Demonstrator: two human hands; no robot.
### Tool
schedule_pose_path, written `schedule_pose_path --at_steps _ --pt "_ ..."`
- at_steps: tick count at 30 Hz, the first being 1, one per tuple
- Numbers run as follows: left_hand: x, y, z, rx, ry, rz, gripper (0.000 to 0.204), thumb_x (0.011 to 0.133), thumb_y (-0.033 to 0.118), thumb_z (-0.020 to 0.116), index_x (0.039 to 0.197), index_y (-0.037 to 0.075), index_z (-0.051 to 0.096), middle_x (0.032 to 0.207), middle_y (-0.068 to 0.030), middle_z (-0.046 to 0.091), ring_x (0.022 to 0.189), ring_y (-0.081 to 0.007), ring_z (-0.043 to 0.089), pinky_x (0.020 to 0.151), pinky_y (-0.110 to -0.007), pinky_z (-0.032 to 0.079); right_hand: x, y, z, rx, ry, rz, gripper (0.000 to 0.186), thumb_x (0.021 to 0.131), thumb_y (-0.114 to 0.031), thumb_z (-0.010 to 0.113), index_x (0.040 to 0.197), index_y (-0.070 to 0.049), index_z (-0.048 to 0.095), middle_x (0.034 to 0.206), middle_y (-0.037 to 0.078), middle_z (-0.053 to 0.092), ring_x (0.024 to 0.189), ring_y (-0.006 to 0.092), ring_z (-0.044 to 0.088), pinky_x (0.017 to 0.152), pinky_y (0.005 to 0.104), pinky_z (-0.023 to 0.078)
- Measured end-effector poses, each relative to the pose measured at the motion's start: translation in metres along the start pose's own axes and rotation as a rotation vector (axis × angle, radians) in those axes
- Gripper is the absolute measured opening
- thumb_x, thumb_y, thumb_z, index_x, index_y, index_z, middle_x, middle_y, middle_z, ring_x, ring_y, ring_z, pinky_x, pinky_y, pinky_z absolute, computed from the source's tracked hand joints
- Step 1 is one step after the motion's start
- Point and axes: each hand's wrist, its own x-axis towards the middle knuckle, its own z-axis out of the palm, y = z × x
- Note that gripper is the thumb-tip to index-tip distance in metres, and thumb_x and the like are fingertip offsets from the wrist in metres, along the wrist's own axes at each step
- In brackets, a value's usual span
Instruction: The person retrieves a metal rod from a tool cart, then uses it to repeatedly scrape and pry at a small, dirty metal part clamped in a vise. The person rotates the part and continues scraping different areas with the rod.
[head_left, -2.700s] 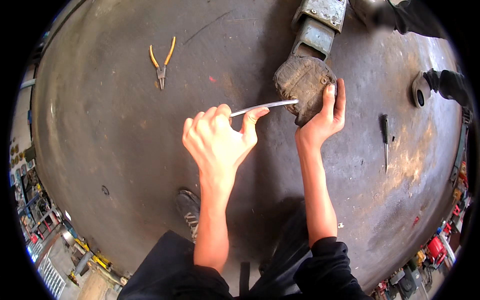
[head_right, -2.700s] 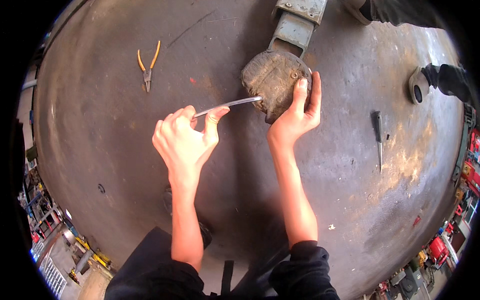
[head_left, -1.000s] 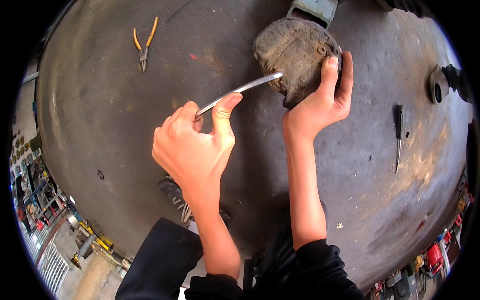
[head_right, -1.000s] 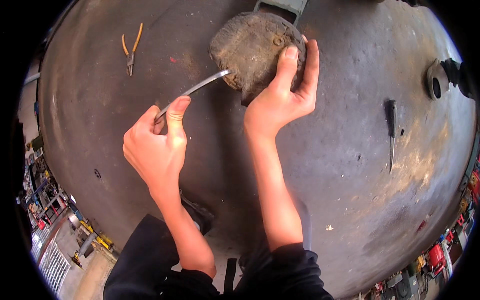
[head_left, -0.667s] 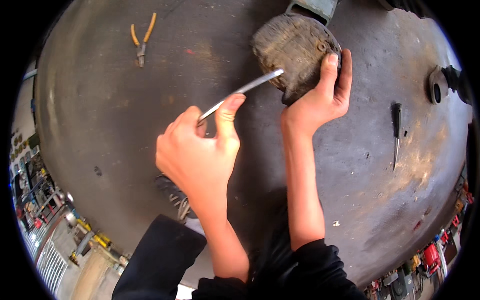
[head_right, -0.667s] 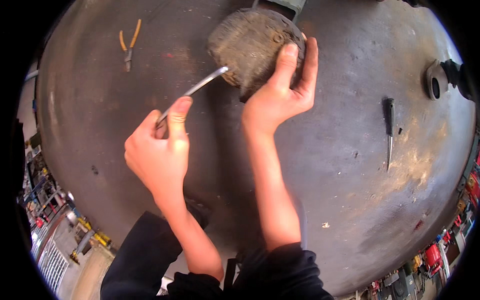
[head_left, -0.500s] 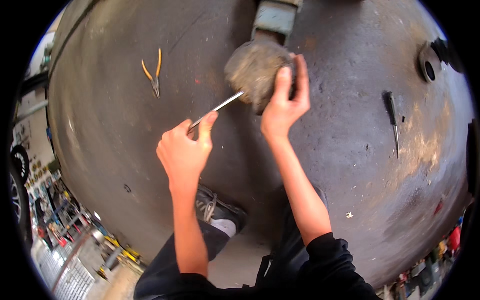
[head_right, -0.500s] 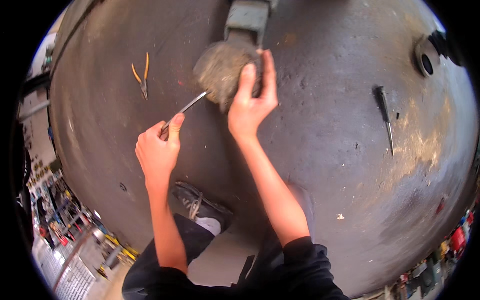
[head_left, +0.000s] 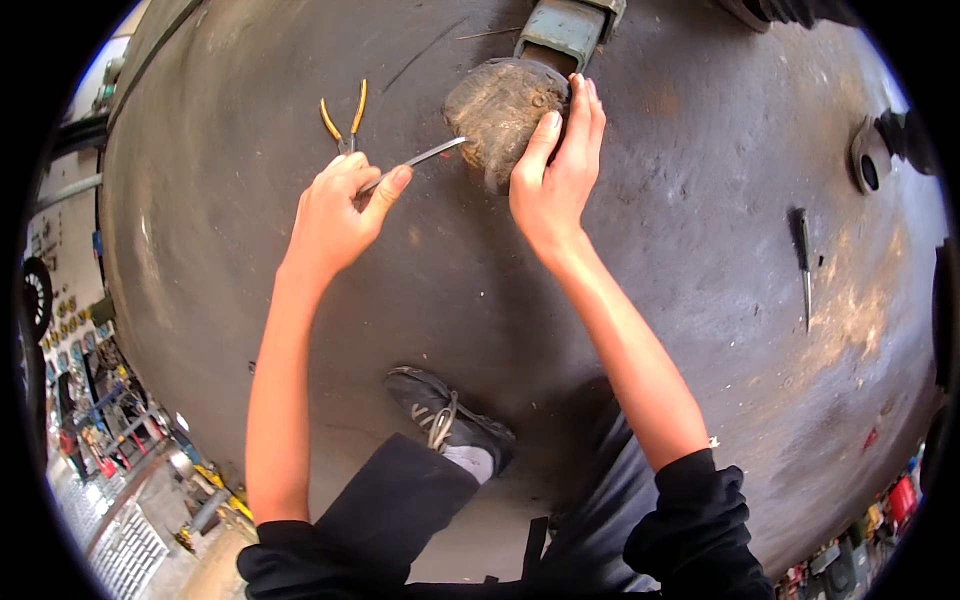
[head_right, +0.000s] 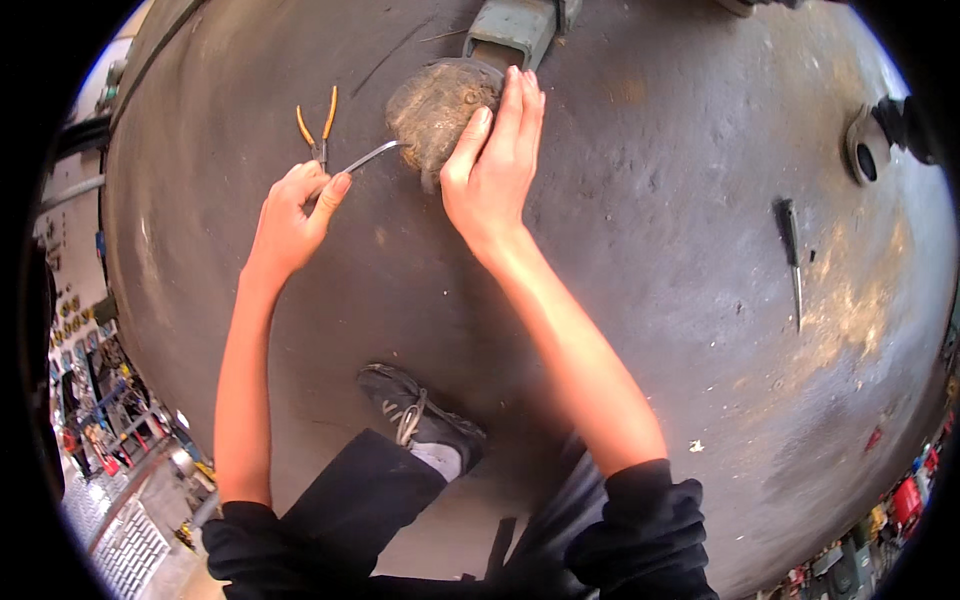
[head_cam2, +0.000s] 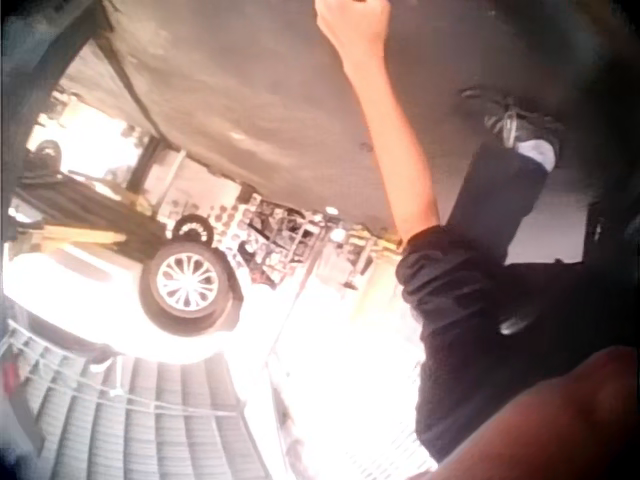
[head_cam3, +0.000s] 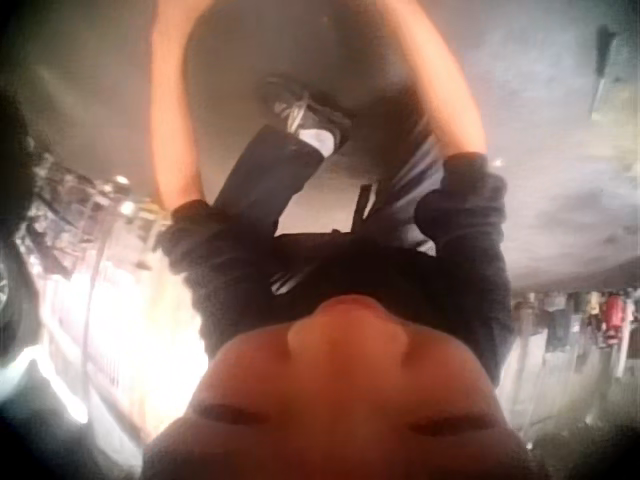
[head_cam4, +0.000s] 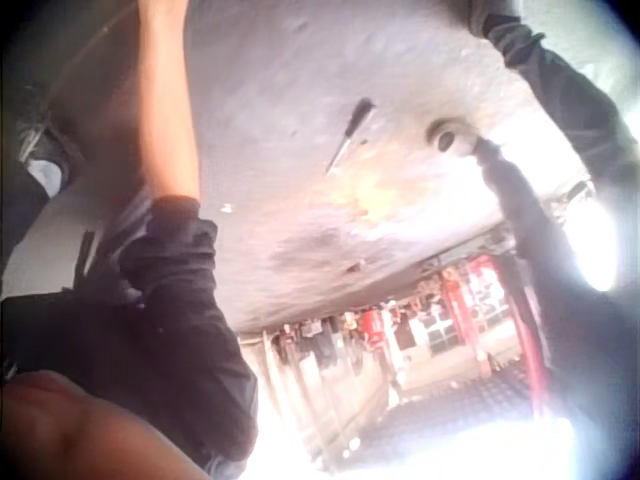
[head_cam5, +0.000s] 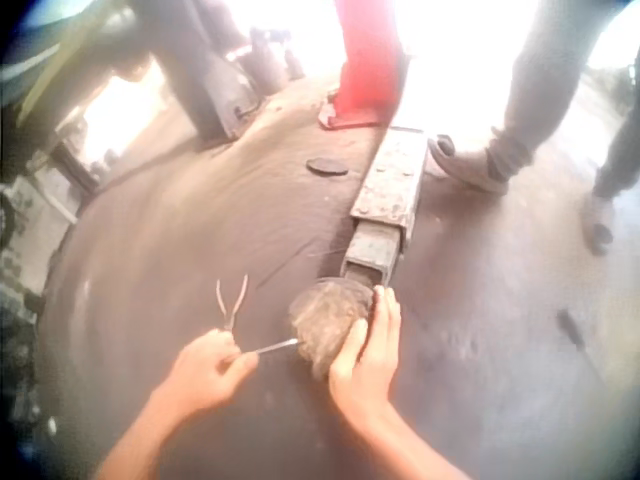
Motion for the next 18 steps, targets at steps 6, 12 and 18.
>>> schedule_pose_path --at_steps 6,12,18 --pt "0.001 -0.004 -0.001 -0.082 -0.194 -0.252 0.077 0.088 0.069 0.052 0.056 -0.001 0.046 0.048 -0.0106 0.038 0.049 -0.0269 0.036 0.052 -0.039 0.034 0.031 0.011 -0.016 -0.228 -0.326 -0.454 0.057 0.074 -0.011 0.054 0.127 0.009 0.049 0.128 0.023 0.053 0.125 0.0370 0.048 0.110 0.0444 0.035" --pt "-0.007 0.009 0.001 0.025 -0.105 -0.358 0.082 0.083 0.076 0.052 0.052 0.001 0.053 0.047 -0.0105 0.048 0.051 -0.0290 0.054 0.056 -0.041 0.043 0.041 0.005 -0.016 -0.229 -0.432 -0.427 0.053 0.075 -0.015 0.052 0.123 0.007 0.054 0.126 0.021 0.054 0.121 0.0368 0.051 0.106 0.0442 0.039" --pt "-0.014 0.029 0.008 -0.022 -0.027 -0.425 0.083 0.082 0.079 0.048 0.053 0.001 0.050 0.046 -0.0081 0.041 0.050 -0.0260 0.046 0.055 -0.040 0.040 0.048 0.011 -0.023 -0.203 -0.483 -0.548 0.052 0.074 -0.015 0.050 0.122 0.002 0.061 0.130 0.015 0.060 0.127 0.0288 0.052 0.112 0.0418 0.035"
